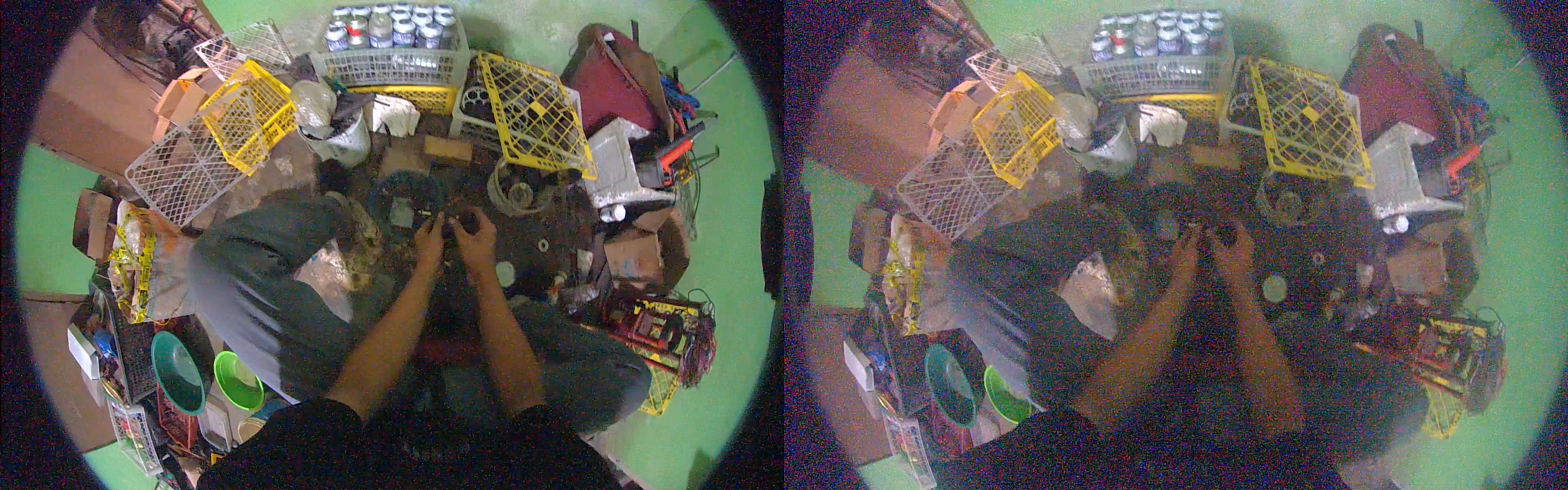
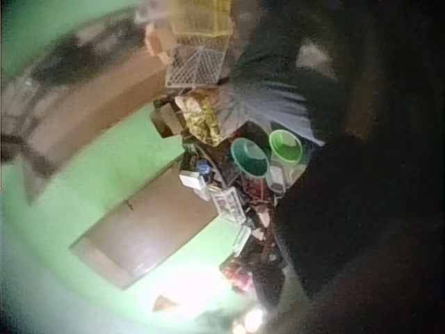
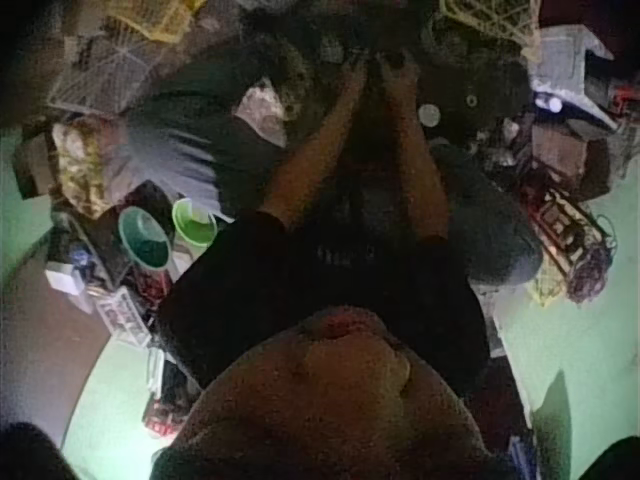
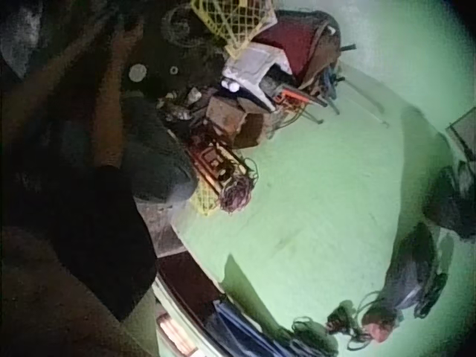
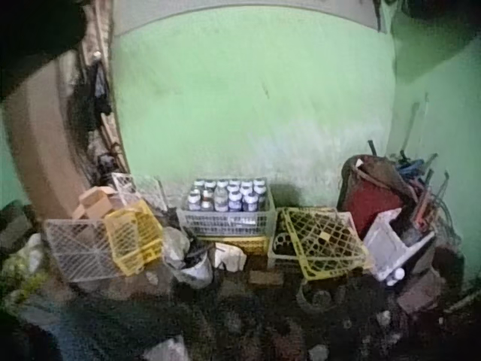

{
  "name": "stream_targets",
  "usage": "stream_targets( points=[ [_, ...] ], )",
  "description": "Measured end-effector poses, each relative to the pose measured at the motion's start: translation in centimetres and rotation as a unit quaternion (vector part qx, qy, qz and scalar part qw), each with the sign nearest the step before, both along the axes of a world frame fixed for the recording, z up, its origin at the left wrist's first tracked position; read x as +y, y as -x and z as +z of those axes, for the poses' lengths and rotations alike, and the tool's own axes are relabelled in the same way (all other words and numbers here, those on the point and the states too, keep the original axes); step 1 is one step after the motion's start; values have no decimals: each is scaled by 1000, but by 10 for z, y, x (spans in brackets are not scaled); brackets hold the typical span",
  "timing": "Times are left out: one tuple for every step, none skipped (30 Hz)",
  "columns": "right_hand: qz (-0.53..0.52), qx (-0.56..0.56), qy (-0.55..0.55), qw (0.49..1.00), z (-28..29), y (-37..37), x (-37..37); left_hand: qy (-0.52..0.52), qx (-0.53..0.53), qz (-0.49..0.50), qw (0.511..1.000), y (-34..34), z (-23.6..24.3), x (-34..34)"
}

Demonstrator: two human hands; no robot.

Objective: The person sits on the floor and disassembles a mechanical component, likely a motor or pump, by removing a red cap and separating internal parts. They then handle a small white cylindrical object and a green plastic piece, placing them into a bucket.

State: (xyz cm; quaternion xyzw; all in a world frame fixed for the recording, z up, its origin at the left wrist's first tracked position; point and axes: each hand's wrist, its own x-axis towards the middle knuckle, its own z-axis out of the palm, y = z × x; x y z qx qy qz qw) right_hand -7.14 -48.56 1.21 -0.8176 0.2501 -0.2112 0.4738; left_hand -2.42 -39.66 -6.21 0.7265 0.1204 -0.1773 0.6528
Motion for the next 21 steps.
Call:
stream_targets(
  points=[
    [26, -12, -22, 999, 25, -9, 6, 70, -10, -4, 998, -14, 12, 4],
    [50, -23, -44, 998, 53, -14, 11, 130, 13, 4, 991, -24, 26, 7],
    [71, -33, -63, 995, 79, -17, 13, 192, 35, 6, 981, -33, 43, 9],
    [78, -59, -60, 993, 101, -18, 14, 254, 57, 4, 966, -39, 63, 8],
    [78, -82, -54, 992, 119, -16, 10, 321, 74, -6, 944, -40, 90, 6],
    [75, -105, -47, 991, 135, -13, 5, 385, 93, -20, 918, -36, 125, 7],
    [81, -118, -35, 989, 155, -12, 8, 444, 108, -26, 889, -35, 154, 15],
    [89, -131, -24, 987, 173, -10, 13, 467, 89, -29, 879, -36, 168, 22],
    [96, -141, -14, 985, 188, -9, 18, 488, 73, -32, 869, -36, 177, 28],
    [99, -149, 13, 984, 201, -9, 21, 509, 57, -35, 858, -36, 187, 34],
    [97, -155, 43, 982, 211, -6, 21, 513, 59, -39, 855, -32, 206, 37],
    [95, -159, 72, 980, 218, -5, 21, 518, 61, -43, 852, -27, 229, 39],
    [92, -147, 57, 983, 221, -3, 22, 522, 64, -44, 850, -24, 241, 43],
    [90, -132, 42, 986, 224, -1, 23, 487, 36, -63, 870, -25, 240, 45],
    [87, -118, 27, 989, 226, 0, 24, 451, 7, -82, 889, -27, 236, 47],
    [92, -123, 22, 988, 228, 1, 25, 414, -22, -101, 904, -29, 233, 48],
    [96, -127, 17, 987, 229, 3, 24, 427, -23, -112, 897, -29, 233, 47],
    [101, -130, 12, 986, 230, 4, 24, 440, -25, -123, 889, -30, 232, 47],
    [102, -142, 15, 984, 228, 4, 24, 453, -27, -133, 881, -30, 232, 47],
    [104, -154, 18, 982, 224, 4, 24, 455, -33, -141, 879, -31, 231, 47],
    [106, -165, 21, 980, 223, 5, 25, 458, -38, -149, 876, -31, 230, 48]
  ],
)
